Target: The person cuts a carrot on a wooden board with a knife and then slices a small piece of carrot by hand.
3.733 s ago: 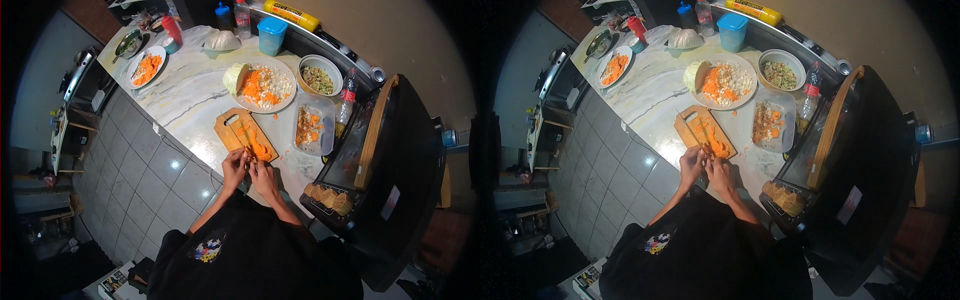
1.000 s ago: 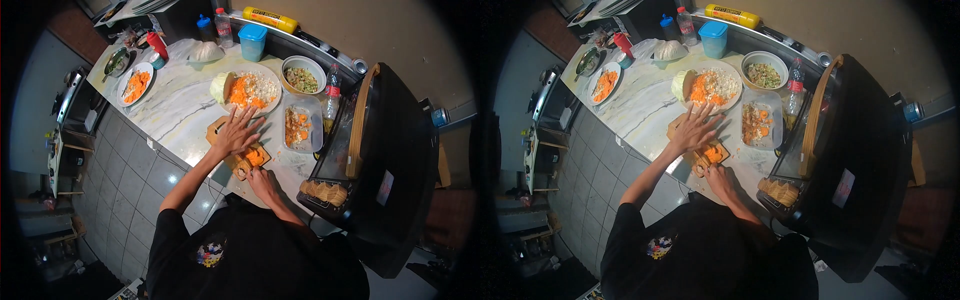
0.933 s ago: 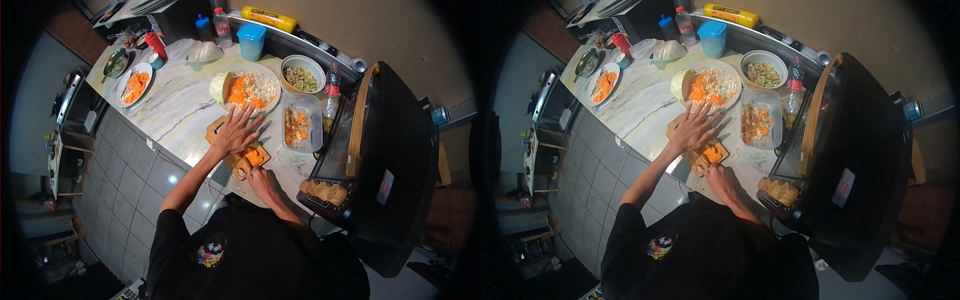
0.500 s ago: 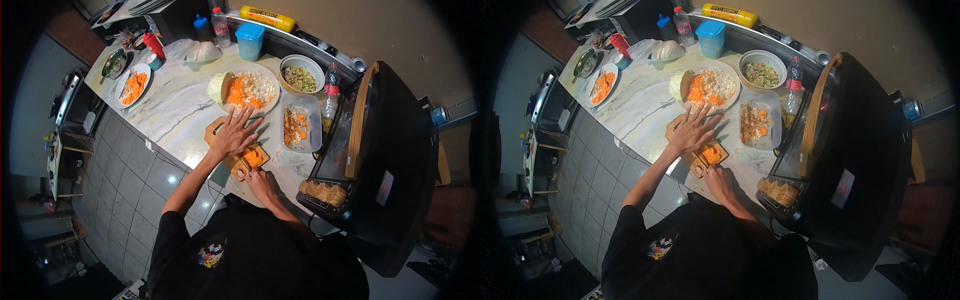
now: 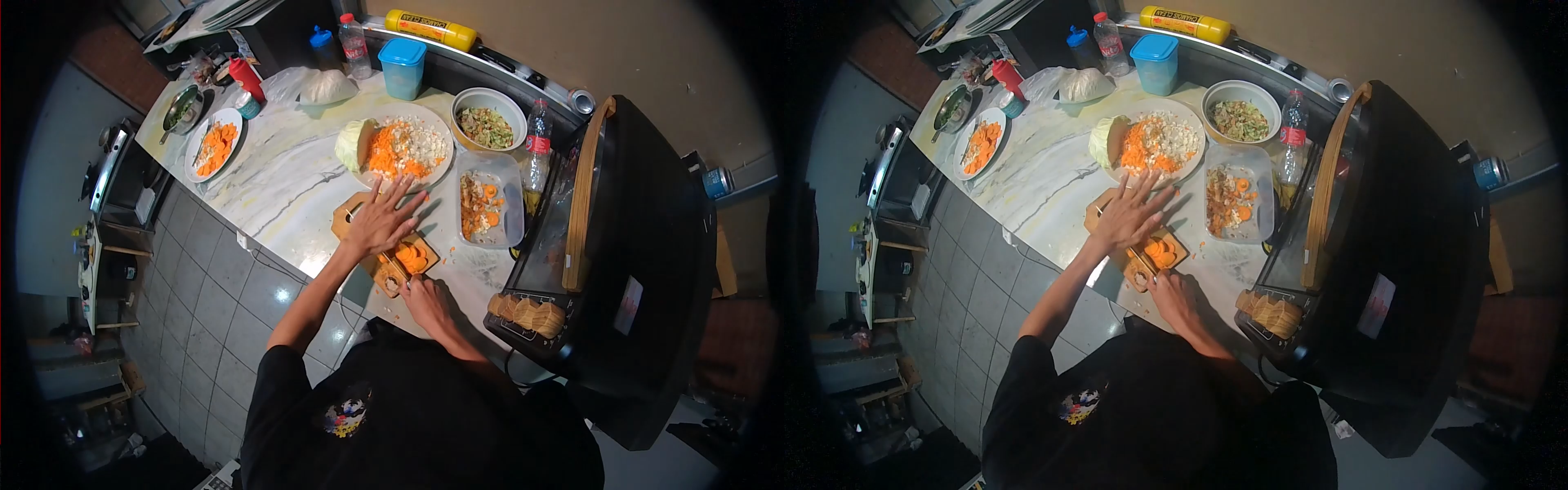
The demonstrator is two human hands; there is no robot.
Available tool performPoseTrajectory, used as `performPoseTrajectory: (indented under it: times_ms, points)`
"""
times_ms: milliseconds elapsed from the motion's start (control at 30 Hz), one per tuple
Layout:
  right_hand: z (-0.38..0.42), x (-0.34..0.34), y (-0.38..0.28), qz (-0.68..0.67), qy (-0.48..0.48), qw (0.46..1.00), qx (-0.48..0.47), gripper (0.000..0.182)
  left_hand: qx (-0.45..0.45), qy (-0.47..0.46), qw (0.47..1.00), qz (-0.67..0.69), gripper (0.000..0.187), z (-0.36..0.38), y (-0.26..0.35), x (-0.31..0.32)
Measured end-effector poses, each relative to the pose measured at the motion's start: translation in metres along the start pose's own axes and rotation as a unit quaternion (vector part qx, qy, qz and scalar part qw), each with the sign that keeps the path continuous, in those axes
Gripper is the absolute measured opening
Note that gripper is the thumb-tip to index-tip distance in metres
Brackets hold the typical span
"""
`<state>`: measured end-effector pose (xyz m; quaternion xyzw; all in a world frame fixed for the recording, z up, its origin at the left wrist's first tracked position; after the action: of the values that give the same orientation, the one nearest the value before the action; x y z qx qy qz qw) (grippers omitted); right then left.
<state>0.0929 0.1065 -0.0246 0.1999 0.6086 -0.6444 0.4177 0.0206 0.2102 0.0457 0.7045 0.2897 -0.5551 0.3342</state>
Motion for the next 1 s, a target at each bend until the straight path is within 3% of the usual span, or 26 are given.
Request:
performPoseTrajectory:
  times_ms: [300, 400, 567, 633, 767, 833, 900, 967, 1000]
  points:
    - [0.004, 0.0, -0.003, 0.026, -0.022, 0.999, 0.011, 0.032, -0.025, 0.047, 0.999, 0.012, 0.051, -0.011, -0.002, -0.039]
    - [0.002, 0.002, 0.0, 0.028, -0.04, 0.998, 0.036, 0.032, 0.01, 0.003, 1.0, 0.027, 0.051, -0.004, 0.003, 0.003]
    - [0.004, 0.001, 0.001, 0.028, -0.031, 0.998, 0.037, 0.033, 0.035, 0.045, 0.996, 0.064, 0.048, -0.005, 0.003, -0.003]
    - [0.005, 0.003, 0.002, 0.03, -0.034, 0.998, 0.04, 0.034, -0.073, 0.161, 0.944, 0.278, 0.042, 0.012, -0.031, -0.025]
    - [0.005, 0.002, 0.003, 0.009, -0.012, 0.999, 0.051, 0.035, -0.19, 0.408, 0.856, 0.254, 0.036, 0.066, -0.065, -0.099]
    - [0.004, 0.001, 0.002, 0.009, -0.019, 0.998, 0.053, 0.035, -0.204, 0.395, 0.857, 0.258, 0.038, 0.07, -0.06, -0.11]
    - [0.004, 0.002, 0.0, 0.012, -0.031, 0.998, 0.051, 0.035, -0.121, 0.247, 0.948, 0.16, 0.041, 0.042, -0.022, -0.101]
    - [0.002, 0.005, 0.002, 0.025, -0.058, 0.996, 0.062, 0.035, -0.077, 0.117, 0.978, 0.154, 0.046, 0.02, -0.01, -0.065]
    - [0.003, 0.005, 0.001, 0.026, -0.057, 0.996, 0.06, 0.035, -0.077, 0.119, 0.978, 0.154, 0.046, 0.022, -0.016, -0.046]
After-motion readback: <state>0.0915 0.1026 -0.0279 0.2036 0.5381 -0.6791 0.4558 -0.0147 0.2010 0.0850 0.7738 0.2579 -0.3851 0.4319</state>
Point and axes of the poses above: each hand's wrist, its own z-axis away from the middle knuckle, its own x-axis out of the palm, y = z × x, the point moved 10 cm from there along -z, towards the middle knuckle, and after that the axes turned 2 degrees about x, right-handed, at the moved point
